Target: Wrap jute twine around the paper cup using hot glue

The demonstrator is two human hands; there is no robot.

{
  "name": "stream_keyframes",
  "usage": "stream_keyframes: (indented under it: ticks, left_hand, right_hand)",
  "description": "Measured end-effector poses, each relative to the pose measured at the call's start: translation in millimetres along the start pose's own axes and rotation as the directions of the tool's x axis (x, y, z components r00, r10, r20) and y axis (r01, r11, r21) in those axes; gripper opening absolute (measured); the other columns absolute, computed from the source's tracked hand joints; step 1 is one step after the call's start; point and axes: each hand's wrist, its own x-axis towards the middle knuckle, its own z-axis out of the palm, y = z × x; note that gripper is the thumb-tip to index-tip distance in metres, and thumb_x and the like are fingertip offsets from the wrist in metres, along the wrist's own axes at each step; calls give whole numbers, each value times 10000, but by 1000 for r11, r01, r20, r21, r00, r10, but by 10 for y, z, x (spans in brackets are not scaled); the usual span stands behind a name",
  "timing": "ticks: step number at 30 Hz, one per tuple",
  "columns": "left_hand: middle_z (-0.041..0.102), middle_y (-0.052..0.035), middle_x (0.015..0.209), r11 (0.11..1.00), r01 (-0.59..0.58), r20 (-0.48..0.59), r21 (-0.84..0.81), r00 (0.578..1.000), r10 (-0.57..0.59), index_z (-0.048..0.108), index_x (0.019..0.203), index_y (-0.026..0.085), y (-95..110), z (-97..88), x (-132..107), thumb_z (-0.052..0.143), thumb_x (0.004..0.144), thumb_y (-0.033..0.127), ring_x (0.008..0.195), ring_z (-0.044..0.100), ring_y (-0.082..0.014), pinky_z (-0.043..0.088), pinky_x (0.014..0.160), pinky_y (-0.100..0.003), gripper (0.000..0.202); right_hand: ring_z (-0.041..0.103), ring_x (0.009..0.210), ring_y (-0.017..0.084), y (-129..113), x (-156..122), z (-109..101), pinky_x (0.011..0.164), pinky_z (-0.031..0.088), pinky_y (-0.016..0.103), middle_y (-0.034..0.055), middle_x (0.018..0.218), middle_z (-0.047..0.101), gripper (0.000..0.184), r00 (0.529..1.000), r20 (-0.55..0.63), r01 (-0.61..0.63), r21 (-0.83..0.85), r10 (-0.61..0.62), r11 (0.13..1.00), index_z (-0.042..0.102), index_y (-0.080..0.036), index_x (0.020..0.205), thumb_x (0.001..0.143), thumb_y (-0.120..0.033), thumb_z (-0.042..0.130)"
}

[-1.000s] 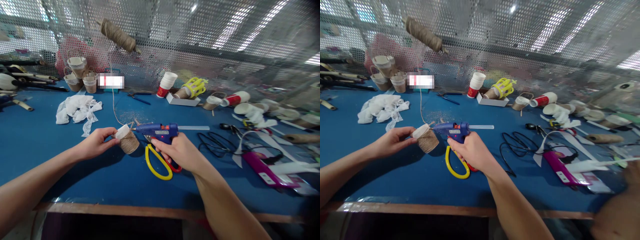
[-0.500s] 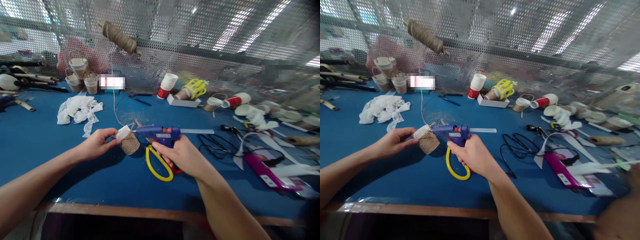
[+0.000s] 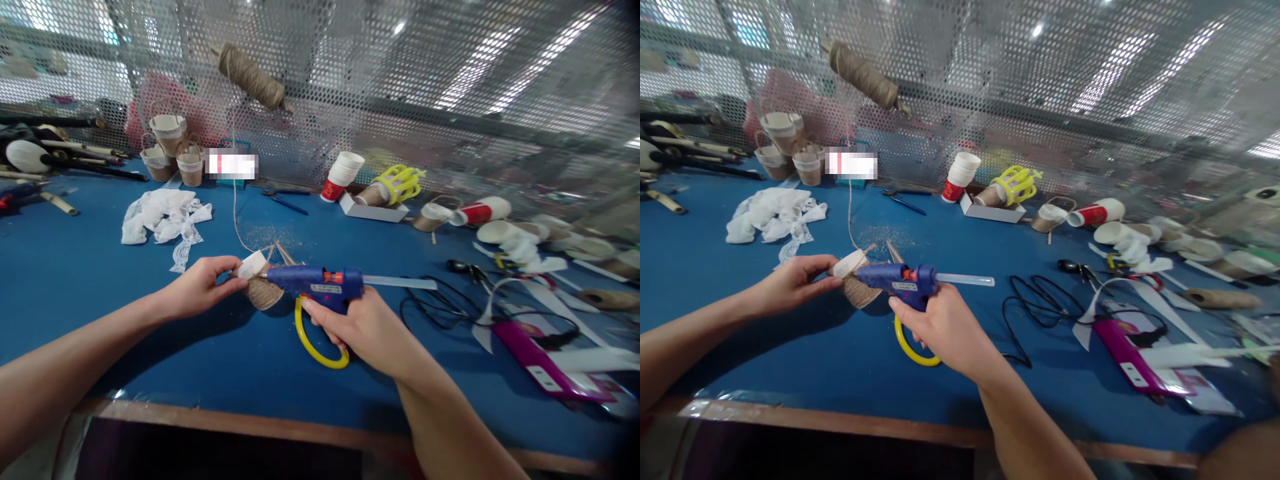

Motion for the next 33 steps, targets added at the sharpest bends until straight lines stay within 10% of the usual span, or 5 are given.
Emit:
stream_keyframes:
  ticks: [19, 33]
  left_hand:
    - [545, -20, 706, 1000, -9, 4, -17, 1000, 9, 533, 767, 134, -54, 3, 19, 436, 816, 298, 658, 490, -140, 382, 603, -234, 196]
    - [482, 10, 650, 999, -46, -67, 27, 997, 47, 501, 708, 143, -100, -39, 50, 425, 801, 322, 624, 441, -130, 358, 589, -236, 215]
  right_hand:
    - [430, 354, 61, 90, 171, -63, 448, 387, 196, -39, 337, 444, 424, 1000, -25, 6, 7, -6, 1000, 410, -179, 398, 773, -351, 510]
    - [391, 351, 39, 346, 469, -147, 379, 287, 180, -60, 402, 454, 163, 985, -152, -20, 361, 80, 932, 531, -134, 612, 704, -244, 609]
